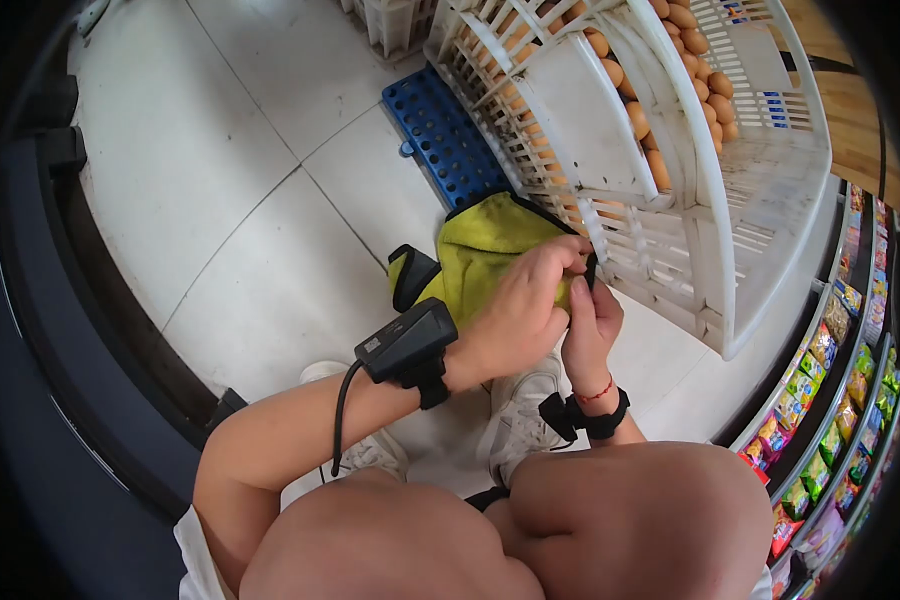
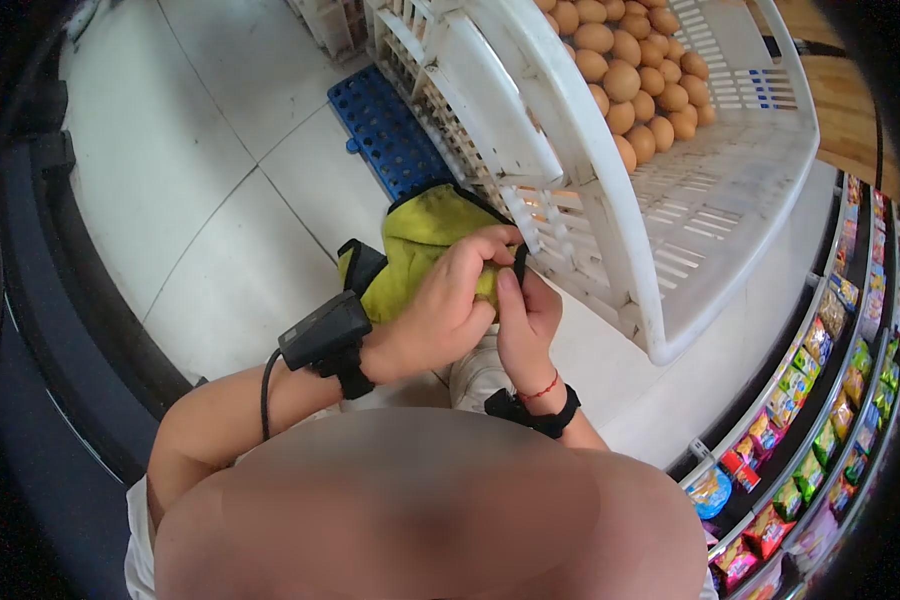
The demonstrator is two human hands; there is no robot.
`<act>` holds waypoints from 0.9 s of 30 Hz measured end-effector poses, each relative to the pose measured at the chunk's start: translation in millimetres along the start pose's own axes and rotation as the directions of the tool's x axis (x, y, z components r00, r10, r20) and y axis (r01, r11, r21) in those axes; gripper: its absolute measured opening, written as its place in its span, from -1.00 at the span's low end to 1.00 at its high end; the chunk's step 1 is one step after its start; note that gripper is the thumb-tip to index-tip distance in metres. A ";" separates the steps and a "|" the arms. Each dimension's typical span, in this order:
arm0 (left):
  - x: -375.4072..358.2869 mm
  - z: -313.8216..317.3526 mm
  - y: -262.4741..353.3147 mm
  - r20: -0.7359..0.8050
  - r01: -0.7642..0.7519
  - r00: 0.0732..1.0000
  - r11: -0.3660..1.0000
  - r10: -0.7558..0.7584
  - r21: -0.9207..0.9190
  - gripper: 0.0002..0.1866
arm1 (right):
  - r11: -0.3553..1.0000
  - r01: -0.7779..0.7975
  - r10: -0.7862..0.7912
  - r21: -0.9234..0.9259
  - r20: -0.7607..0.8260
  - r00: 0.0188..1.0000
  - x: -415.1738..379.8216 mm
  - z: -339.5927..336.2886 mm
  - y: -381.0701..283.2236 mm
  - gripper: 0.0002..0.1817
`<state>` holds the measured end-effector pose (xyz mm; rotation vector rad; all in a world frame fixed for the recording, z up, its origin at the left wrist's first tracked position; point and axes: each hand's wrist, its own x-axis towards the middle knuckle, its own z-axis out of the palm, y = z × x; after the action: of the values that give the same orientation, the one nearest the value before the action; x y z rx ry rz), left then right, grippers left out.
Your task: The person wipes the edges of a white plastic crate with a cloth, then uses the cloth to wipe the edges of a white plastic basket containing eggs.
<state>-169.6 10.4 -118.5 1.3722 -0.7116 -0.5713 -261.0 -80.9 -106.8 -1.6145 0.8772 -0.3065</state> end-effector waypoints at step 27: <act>11.3 -18.3 -6.0 0.153 0.037 0.987 0.993 -0.054 0.115 -0.55 | 0.954 -0.270 0.263 0.130 0.068 0.962 10.1 -8.1 29.4 -0.75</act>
<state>-148.3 13.7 -124.0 1.4618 -0.8505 -0.6891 -270.1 -93.9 -134.8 -1.3516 1.0003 -0.1324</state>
